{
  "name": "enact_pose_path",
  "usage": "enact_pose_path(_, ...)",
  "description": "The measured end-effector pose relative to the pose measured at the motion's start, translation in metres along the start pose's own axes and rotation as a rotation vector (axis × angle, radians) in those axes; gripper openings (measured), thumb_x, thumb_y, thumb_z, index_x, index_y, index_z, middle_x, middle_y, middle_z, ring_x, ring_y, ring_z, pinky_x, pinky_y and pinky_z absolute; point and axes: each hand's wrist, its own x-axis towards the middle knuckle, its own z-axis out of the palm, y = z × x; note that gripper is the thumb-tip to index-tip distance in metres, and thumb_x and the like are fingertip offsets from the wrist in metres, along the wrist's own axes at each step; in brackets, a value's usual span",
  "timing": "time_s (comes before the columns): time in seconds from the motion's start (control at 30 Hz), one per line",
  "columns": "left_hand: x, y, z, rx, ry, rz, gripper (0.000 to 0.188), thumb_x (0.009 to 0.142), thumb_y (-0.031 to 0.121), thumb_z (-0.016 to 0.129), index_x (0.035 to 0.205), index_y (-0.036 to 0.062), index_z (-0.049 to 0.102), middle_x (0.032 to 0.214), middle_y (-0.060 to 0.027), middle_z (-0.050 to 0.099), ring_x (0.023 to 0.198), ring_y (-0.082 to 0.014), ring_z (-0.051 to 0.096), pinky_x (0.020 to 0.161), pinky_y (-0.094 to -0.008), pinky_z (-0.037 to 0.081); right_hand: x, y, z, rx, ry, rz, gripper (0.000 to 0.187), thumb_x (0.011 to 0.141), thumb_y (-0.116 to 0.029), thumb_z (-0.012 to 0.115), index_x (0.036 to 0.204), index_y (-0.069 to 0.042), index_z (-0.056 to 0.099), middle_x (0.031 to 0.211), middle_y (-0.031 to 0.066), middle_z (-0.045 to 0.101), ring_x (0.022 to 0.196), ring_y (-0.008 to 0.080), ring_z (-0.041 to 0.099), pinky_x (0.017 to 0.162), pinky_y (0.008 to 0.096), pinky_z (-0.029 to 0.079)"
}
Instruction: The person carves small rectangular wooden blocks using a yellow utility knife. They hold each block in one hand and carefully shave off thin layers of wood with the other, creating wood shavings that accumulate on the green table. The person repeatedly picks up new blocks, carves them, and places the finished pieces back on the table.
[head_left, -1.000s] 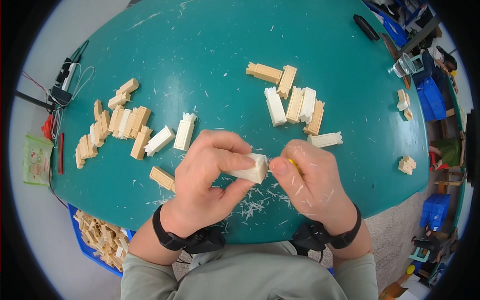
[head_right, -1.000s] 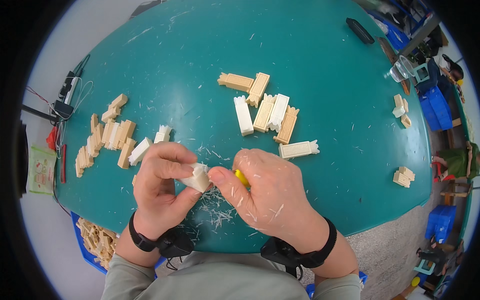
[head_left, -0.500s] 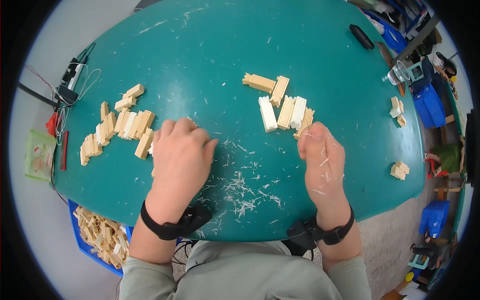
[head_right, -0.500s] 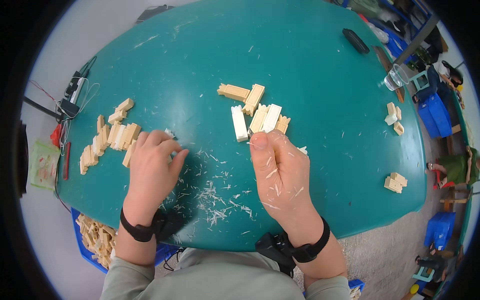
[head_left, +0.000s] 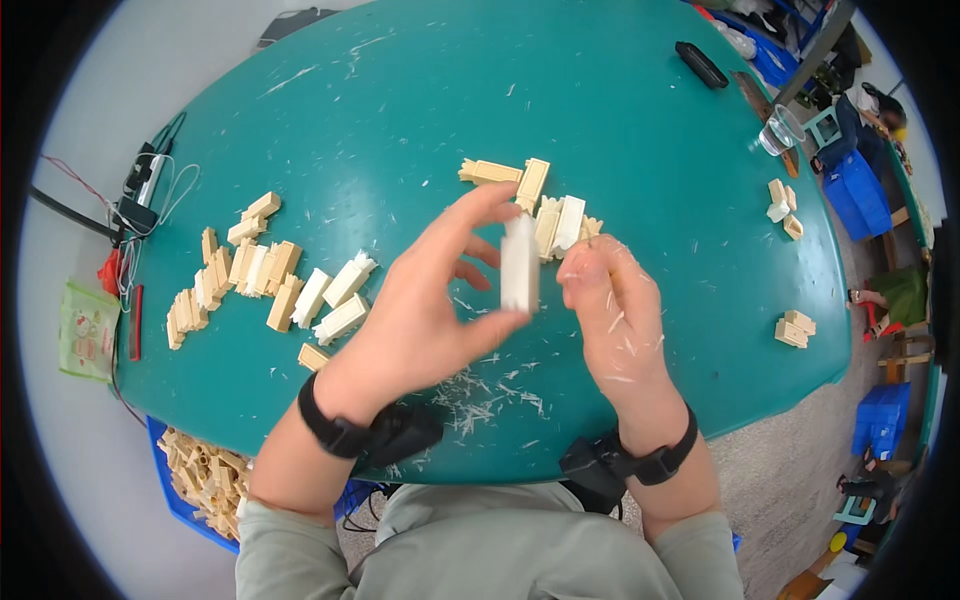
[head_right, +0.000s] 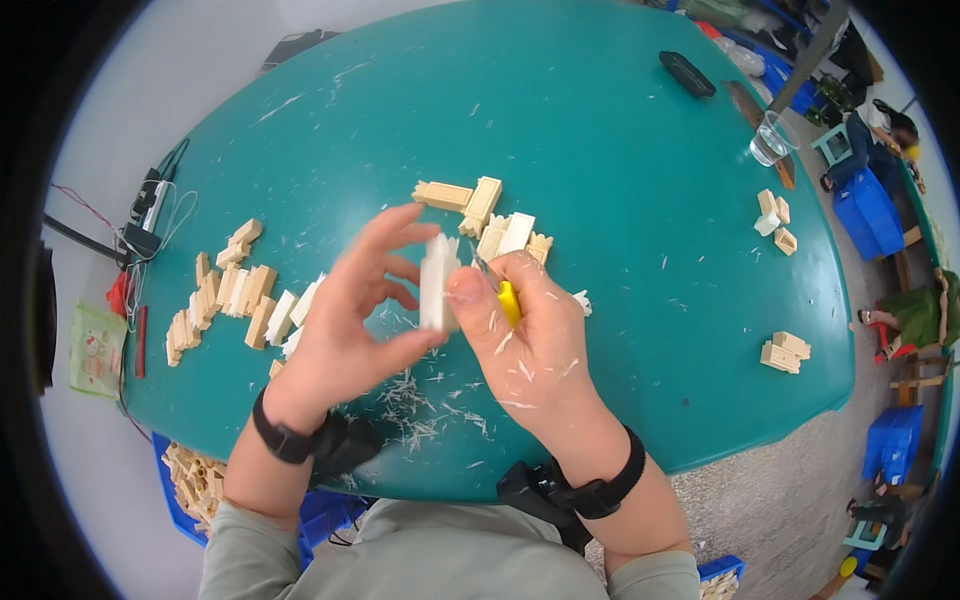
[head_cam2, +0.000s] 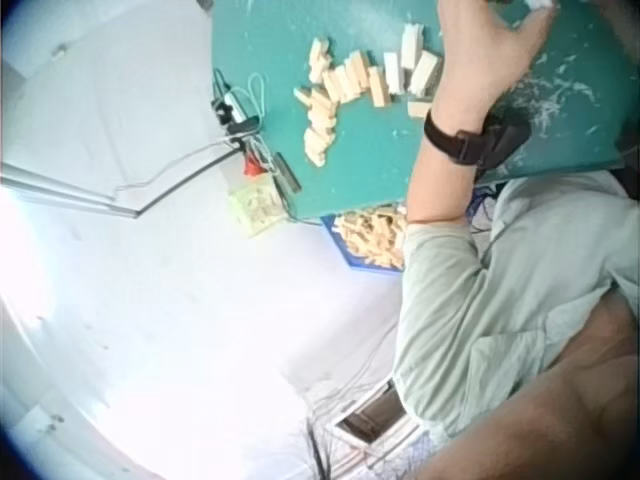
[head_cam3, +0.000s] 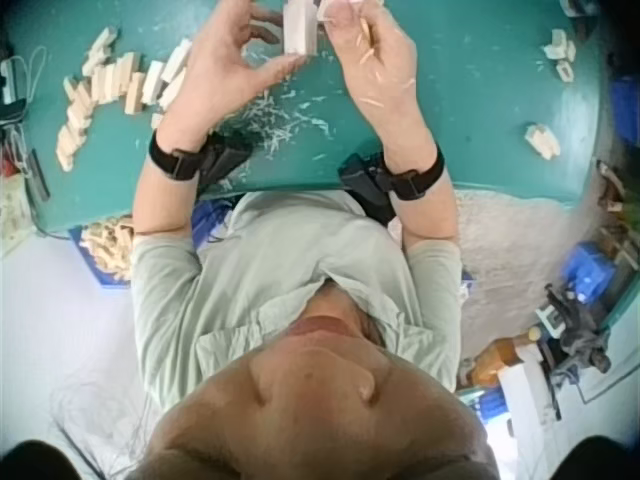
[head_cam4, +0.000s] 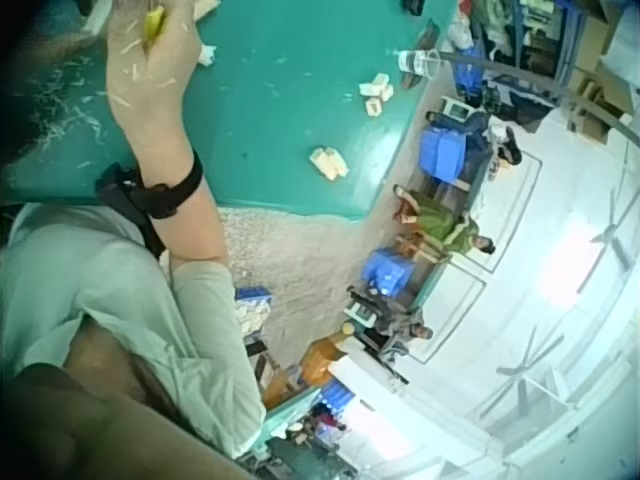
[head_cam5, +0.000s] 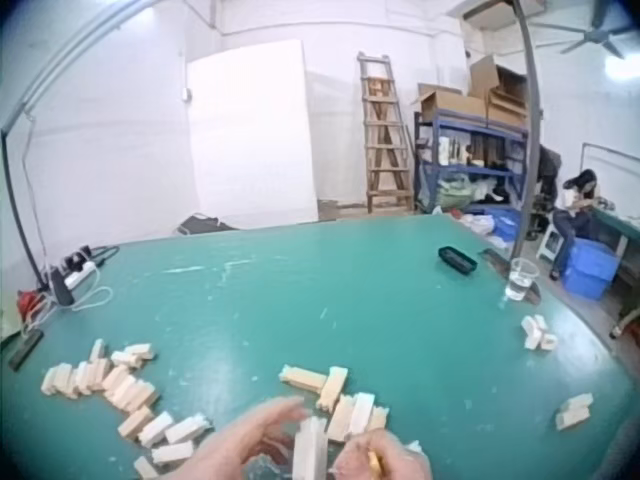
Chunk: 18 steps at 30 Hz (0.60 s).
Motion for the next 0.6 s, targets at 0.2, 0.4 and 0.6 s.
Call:
enact_pose_path(0.2,-0.037,-0.005,-0.007,-0.189,0.009,0.306,0.091,0.065,0.006,0.075,0.139,0.0061,0.022,0.129,-0.0122,0.047,0.104,-0.0209,0.052,0.082,-0.032,0.041,-0.007,-0.013,0.003,0.293,-0.334,0.227,0.029,0.086,-0.022,0.062,0.102,0.001,0.056,0.08,0.0007,0.054,0.07,0.0051,0.046,0.06,0.0215,0.039)
enact_pose_path(0.4,-0.042,-0.005,-0.011,-0.267,0.033,0.282,0.079,0.068,0.005,0.074,0.135,0.0046,0.032,0.124,-0.0131,0.048,0.101,-0.0193,0.053,0.08,-0.0309,0.044,-0.008,-0.01,0.005,0.302,-0.412,0.239,0.027,0.083,-0.021,0.065,0.098,-0.001,0.056,0.079,-0.0008,0.053,0.069,0.0039,0.044,0.059,0.0196,0.038)
enact_pose_path(0.6,-0.051,-0.01,-0.008,-0.527,-0.008,0.003,0.06,0.074,-0.003,0.067,0.128,0.0028,0.041,0.104,-0.0069,0.05,0.087,-0.0117,0.056,0.074,-0.0252,0.049,-0.011,-0.003,0.016,0.226,-0.333,0.132,0.028,0.077,-0.02,0.072,0.091,-0.004,0.055,0.075,-0.0013,0.051,0.064,0.004,0.043,0.054,0.0191,0.036)
